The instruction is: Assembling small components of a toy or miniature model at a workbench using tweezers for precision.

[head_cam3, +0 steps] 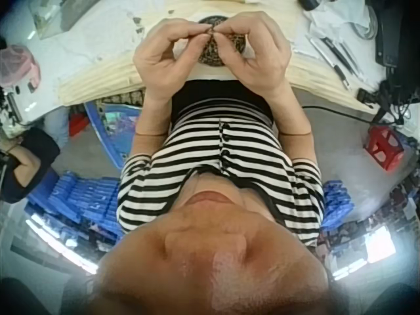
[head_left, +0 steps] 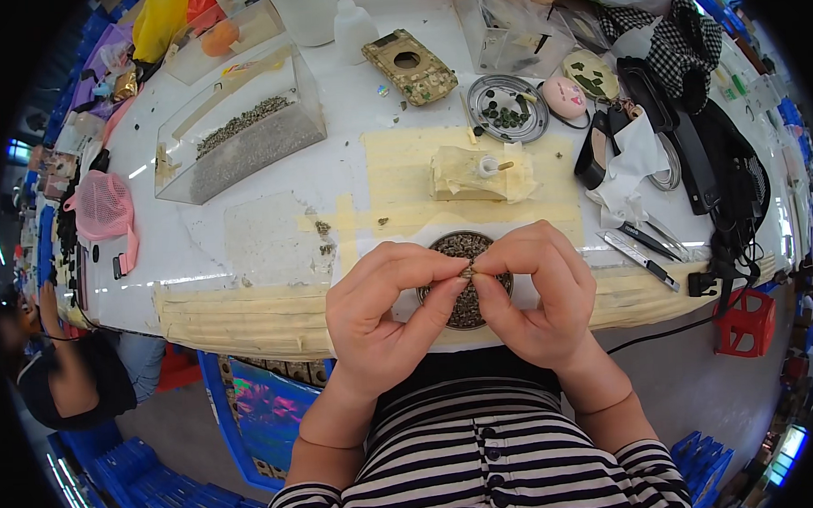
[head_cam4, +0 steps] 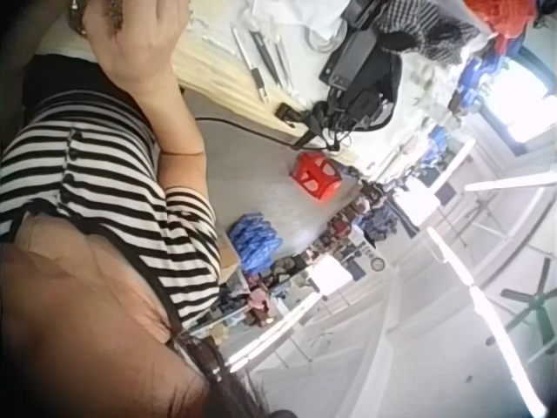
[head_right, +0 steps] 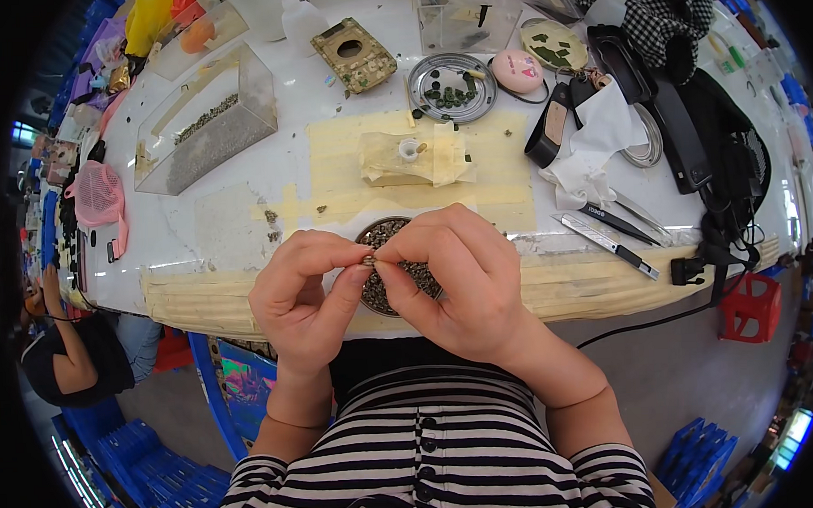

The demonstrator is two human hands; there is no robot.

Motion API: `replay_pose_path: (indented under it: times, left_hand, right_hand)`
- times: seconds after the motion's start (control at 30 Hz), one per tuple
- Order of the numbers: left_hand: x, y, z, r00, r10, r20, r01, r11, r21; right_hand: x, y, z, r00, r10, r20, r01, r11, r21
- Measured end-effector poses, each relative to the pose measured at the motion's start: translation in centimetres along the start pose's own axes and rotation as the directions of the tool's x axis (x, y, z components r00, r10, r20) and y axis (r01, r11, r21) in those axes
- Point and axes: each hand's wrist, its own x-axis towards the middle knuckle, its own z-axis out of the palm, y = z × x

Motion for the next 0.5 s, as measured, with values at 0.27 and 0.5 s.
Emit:
replay_pose_path:
  times: [0.27, 0.5]
  left_hand:
    - [0.05, 0.23, 0.12, 0.998, 0.056, -0.021, -0.054, 0.997, 0.057]
    - [0.08, 0.15, 0.09, 0.998, 0.067, -0.019, -0.066, 0.995, 0.07]
  right_hand:
    - [0.0, -0.01, 0.09, 1.0, 0.018, 0.013, -0.018, 1.0, -0.013]
    - [0.0, 0.0, 0.13, 1.0, 0.019, 0.015, -0.019, 1.0, -0.01]
